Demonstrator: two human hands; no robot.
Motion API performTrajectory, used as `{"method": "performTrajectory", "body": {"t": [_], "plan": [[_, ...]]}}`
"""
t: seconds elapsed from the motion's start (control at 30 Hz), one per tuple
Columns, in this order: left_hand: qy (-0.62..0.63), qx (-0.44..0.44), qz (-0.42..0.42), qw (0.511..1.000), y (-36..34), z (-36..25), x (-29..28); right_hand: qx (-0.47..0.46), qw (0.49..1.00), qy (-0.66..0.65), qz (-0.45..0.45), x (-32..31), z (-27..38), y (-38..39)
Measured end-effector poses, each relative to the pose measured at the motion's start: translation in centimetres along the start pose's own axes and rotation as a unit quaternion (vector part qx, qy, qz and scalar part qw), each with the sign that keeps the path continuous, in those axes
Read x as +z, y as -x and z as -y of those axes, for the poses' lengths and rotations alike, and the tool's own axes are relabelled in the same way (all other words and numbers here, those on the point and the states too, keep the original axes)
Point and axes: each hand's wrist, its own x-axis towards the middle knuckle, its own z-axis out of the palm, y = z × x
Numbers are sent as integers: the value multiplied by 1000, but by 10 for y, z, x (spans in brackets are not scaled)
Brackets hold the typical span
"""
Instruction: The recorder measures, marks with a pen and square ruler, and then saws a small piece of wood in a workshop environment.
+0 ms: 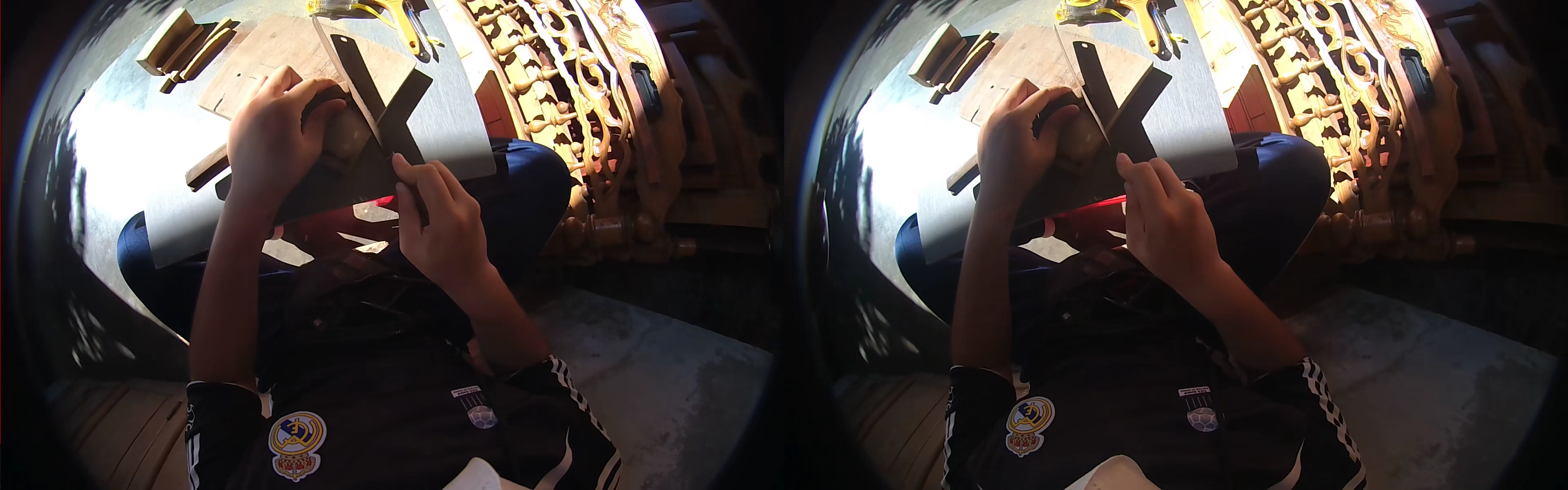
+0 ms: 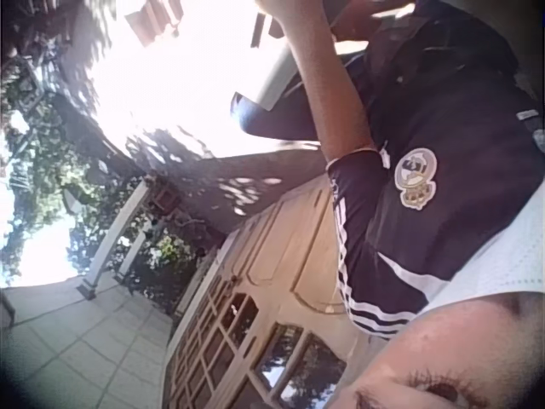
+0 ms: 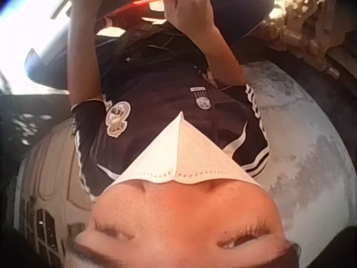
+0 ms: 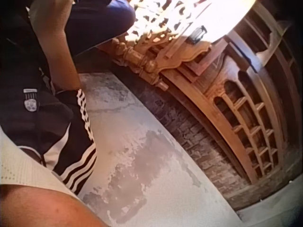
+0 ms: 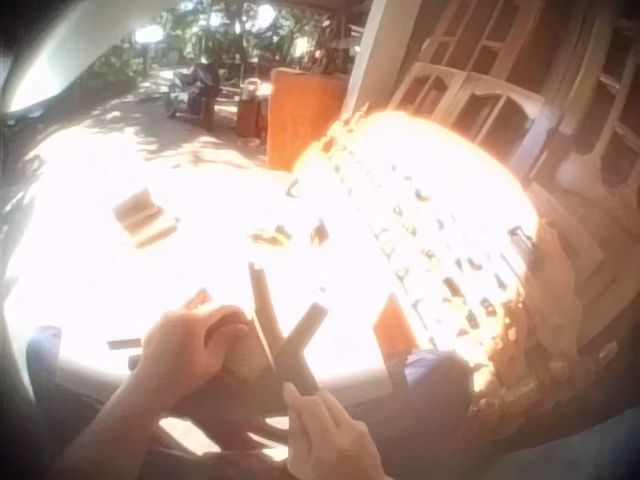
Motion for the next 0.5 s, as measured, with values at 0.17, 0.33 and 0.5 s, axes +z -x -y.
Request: {"method": "performTrajectory", "body": {"t": [0.17,0.33,0.5], "plan": [[-9,-6,-18,1000,-1,2,1,2,1000,17,13,9,3,-19],[-20,-15,-17,1000,-1,-1,3,57,996,21,58,-24,24,39],[-19,-11,-4,1000,-1,0,-2,20,999,20,22,1,0,-8]]}}
